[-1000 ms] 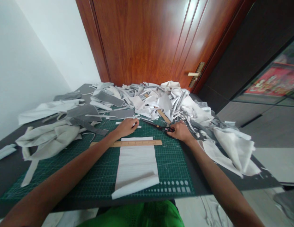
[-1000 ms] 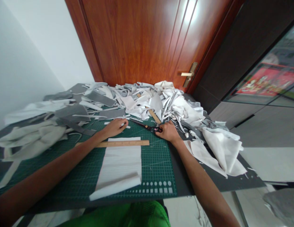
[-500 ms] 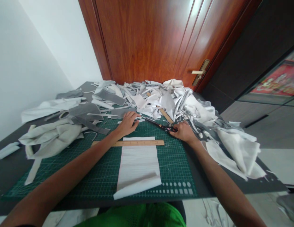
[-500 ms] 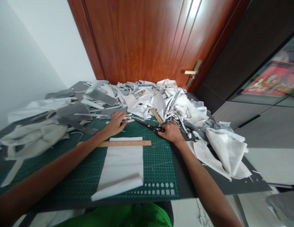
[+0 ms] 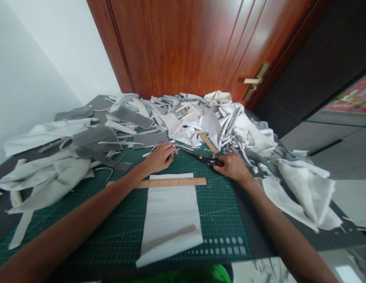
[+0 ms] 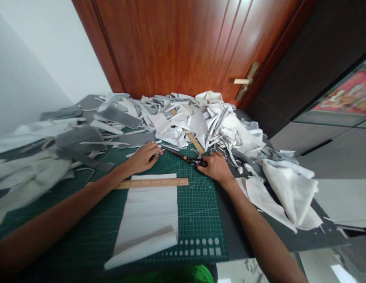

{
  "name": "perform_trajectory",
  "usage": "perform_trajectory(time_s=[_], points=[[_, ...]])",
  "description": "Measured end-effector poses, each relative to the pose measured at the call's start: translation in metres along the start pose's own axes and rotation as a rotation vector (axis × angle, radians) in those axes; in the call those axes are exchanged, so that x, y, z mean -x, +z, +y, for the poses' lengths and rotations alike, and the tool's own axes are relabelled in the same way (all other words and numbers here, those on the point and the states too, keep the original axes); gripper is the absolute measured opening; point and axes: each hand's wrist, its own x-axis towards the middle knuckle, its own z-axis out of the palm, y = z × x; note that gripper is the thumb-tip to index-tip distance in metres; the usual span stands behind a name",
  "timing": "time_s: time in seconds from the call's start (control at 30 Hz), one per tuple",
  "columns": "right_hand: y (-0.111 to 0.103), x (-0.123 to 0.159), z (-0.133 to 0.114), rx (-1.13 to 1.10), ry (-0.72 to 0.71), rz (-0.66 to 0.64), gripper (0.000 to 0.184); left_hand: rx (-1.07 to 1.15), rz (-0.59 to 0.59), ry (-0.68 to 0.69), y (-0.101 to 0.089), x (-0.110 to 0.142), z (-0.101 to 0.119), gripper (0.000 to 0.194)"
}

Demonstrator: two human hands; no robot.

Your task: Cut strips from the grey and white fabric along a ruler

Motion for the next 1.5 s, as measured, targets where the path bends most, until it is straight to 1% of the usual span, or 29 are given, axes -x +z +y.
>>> perform_trajectory(time_s=[0.23,0.47,0.67,0.73,0.8,0.87,0.97,1.1,1.2,1.27,1.37,1.43,1.5], points=[[0.000,0.000,0.001,-0.010,0.007,-0.005,0.032,0.016,0.003,0.013,0.003,0.000,-0.001,0.024],[-0.002,0.000,-0.001,-0.006,0.019,0.004,0.032,-0.061,0.005,0.026,0.003,0.002,-0.001,0.027],[-0.006,-0.001,-0.004,0.009,0.037,-0.010,0.031,-0.059,-0.003,0.013,0.002,0.004,-0.001,0.028],[-0.007,-0.001,-0.005,0.003,0.045,-0.021,0.030,-0.046,-0.004,0.028,0.000,0.003,0.000,0.027],[-0.008,-0.001,-0.005,0.000,0.051,-0.025,0.029,0.016,-0.014,0.077,-0.003,0.002,0.003,0.028],[-0.007,-0.001,-0.005,0.002,0.058,-0.029,0.028,0.116,-0.066,0.146,-0.006,0.002,0.006,0.032],[-0.006,-0.001,-0.004,0.002,0.064,-0.039,0.028,0.219,-0.195,0.211,-0.010,0.004,0.011,0.037],[-0.006,-0.001,-0.004,0.003,0.069,-0.043,0.028,0.213,-0.320,0.212,-0.017,0.004,0.019,0.040],[-0.006,-0.001,-0.004,0.003,0.075,-0.046,0.028,0.187,-0.394,0.192,-0.023,0.003,0.032,0.039],[-0.006,-0.001,-0.004,0.001,0.073,-0.049,0.029,0.163,-0.428,0.185,-0.023,0.003,0.043,0.041],[-0.005,-0.001,-0.003,-0.004,0.077,-0.045,0.029,0.140,-0.451,0.191,-0.016,0.004,0.055,0.046],[-0.005,-0.001,-0.003,-0.012,0.080,-0.046,0.029,0.157,-0.445,0.179,-0.011,0.004,0.057,0.045],[-0.005,-0.001,-0.004,-0.020,0.084,-0.049,0.030,0.204,-0.430,0.158,-0.008,0.003,0.055,0.041]])
